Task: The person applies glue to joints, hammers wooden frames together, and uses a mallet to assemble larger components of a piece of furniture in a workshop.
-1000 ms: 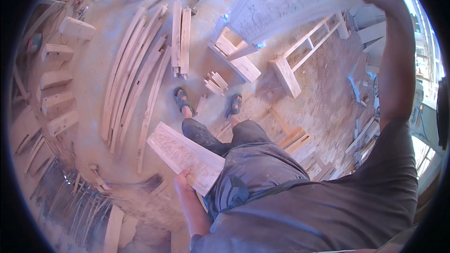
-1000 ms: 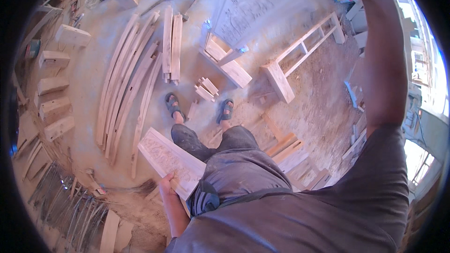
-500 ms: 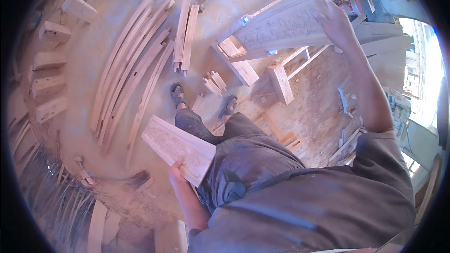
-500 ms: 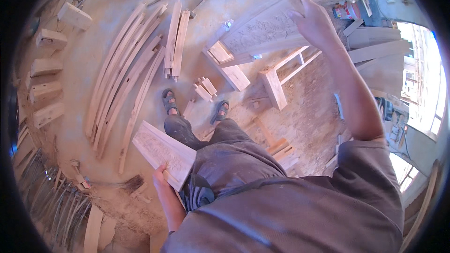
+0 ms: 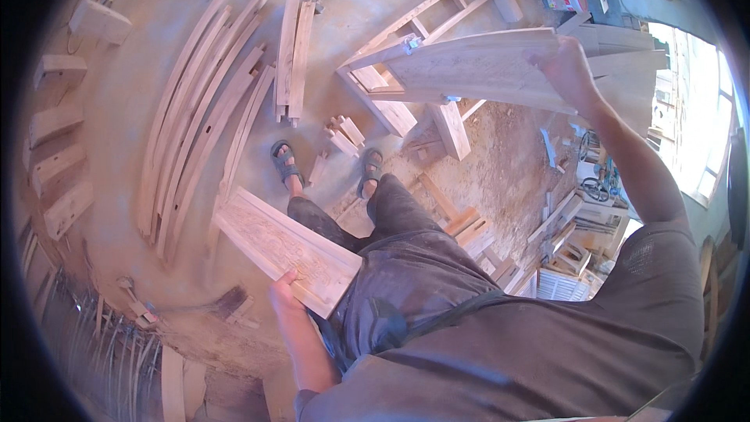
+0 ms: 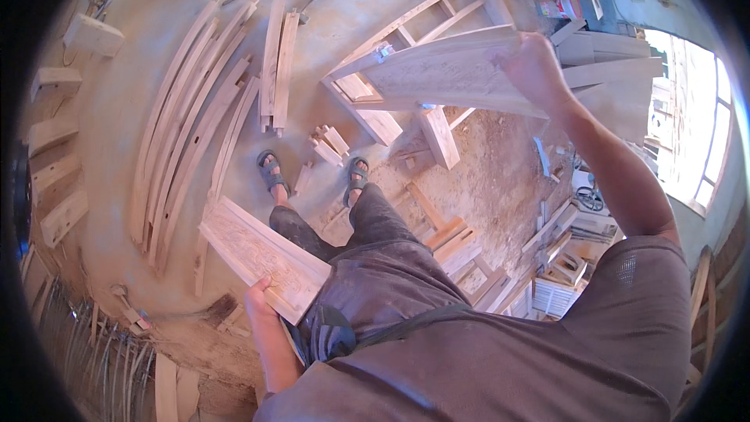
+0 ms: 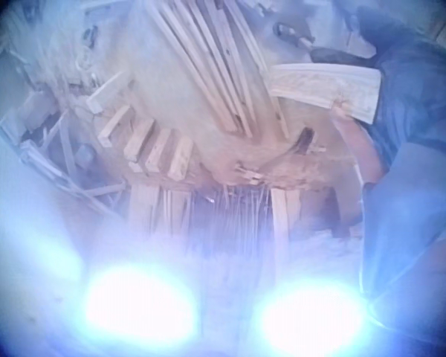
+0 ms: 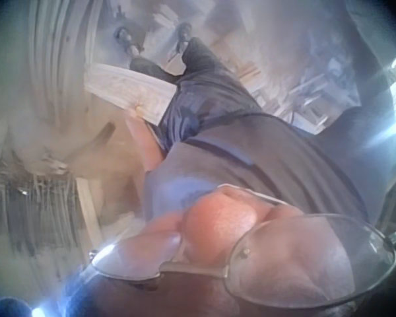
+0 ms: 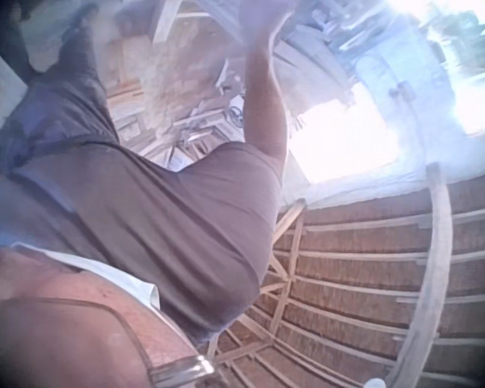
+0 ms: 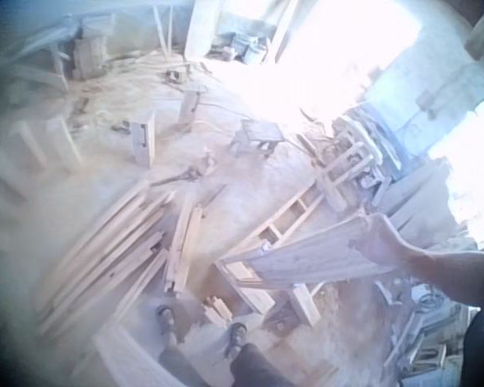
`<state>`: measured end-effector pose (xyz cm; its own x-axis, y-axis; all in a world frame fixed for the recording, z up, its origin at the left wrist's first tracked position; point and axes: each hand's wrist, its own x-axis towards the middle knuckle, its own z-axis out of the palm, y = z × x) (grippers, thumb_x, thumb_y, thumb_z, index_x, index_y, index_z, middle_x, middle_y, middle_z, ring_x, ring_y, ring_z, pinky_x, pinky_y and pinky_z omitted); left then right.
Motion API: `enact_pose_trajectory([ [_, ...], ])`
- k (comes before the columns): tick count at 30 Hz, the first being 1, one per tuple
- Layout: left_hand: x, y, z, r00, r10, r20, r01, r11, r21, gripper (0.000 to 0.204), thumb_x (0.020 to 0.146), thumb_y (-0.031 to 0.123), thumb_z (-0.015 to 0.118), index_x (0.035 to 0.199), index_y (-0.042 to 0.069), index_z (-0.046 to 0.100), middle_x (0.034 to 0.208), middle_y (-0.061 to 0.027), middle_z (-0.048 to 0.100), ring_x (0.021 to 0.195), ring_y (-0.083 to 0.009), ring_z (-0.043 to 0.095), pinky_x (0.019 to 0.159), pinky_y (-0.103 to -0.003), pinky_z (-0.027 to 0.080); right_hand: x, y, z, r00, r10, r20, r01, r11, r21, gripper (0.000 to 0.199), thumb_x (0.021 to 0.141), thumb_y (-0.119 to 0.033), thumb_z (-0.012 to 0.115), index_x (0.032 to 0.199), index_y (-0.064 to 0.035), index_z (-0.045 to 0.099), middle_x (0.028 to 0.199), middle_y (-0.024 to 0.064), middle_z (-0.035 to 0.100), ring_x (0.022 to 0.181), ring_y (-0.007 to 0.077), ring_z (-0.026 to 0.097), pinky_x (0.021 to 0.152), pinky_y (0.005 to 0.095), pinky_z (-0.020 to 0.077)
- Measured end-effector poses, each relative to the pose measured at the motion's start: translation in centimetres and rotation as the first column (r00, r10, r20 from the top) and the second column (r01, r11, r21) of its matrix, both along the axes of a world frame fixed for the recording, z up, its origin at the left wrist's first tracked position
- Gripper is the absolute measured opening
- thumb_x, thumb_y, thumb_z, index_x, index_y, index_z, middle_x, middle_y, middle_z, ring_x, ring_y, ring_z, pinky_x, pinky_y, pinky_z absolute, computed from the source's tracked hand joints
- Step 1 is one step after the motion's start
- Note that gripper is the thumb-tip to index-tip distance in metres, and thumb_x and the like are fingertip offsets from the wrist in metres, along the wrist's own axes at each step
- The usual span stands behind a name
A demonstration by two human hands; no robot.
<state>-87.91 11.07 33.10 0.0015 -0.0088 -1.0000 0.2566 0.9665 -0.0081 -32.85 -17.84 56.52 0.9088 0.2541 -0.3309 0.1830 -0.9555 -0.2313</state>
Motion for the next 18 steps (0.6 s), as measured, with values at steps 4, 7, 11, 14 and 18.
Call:
enact_pose_trajectory([
  [4, 1.3, -1.3, -0.5, 0.998, -0.063, 0.008, 0.063, 0.998, 0.005, 0.058, 0.082, 0.0, 0.057, 0.137, -0.009, 0.041, 0.127, -0.0226, 0.056, 0.113, -0.0394, 0.058, 0.099, -0.05, 0.048, 0.7, -1.0, -5.0, 1.0, -0.009, 0.007, 0.009, 1.0, 0.012, 0.036, 0.078, -0.025, 0.073, 0.1, 0.0029, 0.07, 0.082, 0.0203, 0.07, 0.077, 0.0306, 0.069, 0.075, 0.037, 0.0531],
  [7, 4.7, -2.4, 1.8, 1.0, -0.008, -0.004, 0.008, 0.999, -0.039, 0.058, 0.08, -0.002, 0.058, 0.135, -0.009, 0.043, 0.126, -0.0223, 0.056, 0.112, -0.0388, 0.059, 0.097, -0.049, 0.049, -0.2, -1.2, -12.2, 0.983, 0.062, 0.171, -0.039, 0.99, -0.135, 0.042, 0.077, -0.03, 0.072, 0.099, 0.0057, 0.069, 0.084, 0.0244, 0.069, 0.082, 0.0343, 0.069, 0.078, 0.039, 0.0532],
  [11, 6.7, -5.1, 3.0, 0.984, -0.068, -0.167, 0.077, 0.996, 0.046, 0.057, 0.078, -0.003, 0.058, 0.133, -0.009, 0.045, 0.125, -0.0226, 0.056, 0.109, -0.0378, 0.06, 0.095, -0.048, 0.051, -0.1, 0.5, -17.3, 0.995, -0.023, -0.098, 0.015, 0.996, -0.09, 0.038, 0.078, -0.031, 0.069, 0.099, 0.0009, 0.071, 0.086, 0.0248, 0.068, 0.087, 0.0385, 0.067, 0.08, 0.0421, 0.0527],
  [14, 6.5, -8.1, 1.1, 0.997, 0.057, -0.06, -0.049, 0.99, 0.132, 0.058, 0.076, -0.001, 0.06, 0.132, -0.01, 0.046, 0.119, -0.0234, 0.059, 0.105, -0.0401, 0.062, 0.095, -0.049, 0.052, 0.3, 0.4, -21.2, 0.993, -0.052, -0.103, 0.035, 0.986, -0.161, 0.032, 0.078, -0.029, 0.068, 0.099, -0.005, 0.073, 0.088, 0.0226, 0.069, 0.089, 0.0386, 0.067, 0.081, 0.0431, 0.0524],
  [18, 9.3, -8.7, 1.6, 0.99, 0.125, -0.072, -0.123, 0.992, 0.04, 0.058, 0.077, -0.003, 0.058, 0.133, -0.01, 0.045, 0.123, -0.0225, 0.057, 0.108, -0.0385, 0.061, 0.094, -0.047, 0.052, -0.1, 1.2, -25.0, 0.988, -0.1, -0.117, 0.082, 0.986, -0.144, 0.032, 0.077, -0.032, 0.068, 0.097, -0.0076, 0.074, 0.089, 0.0214, 0.07, 0.089, 0.0379, 0.067, 0.083, 0.0447, 0.052],
])
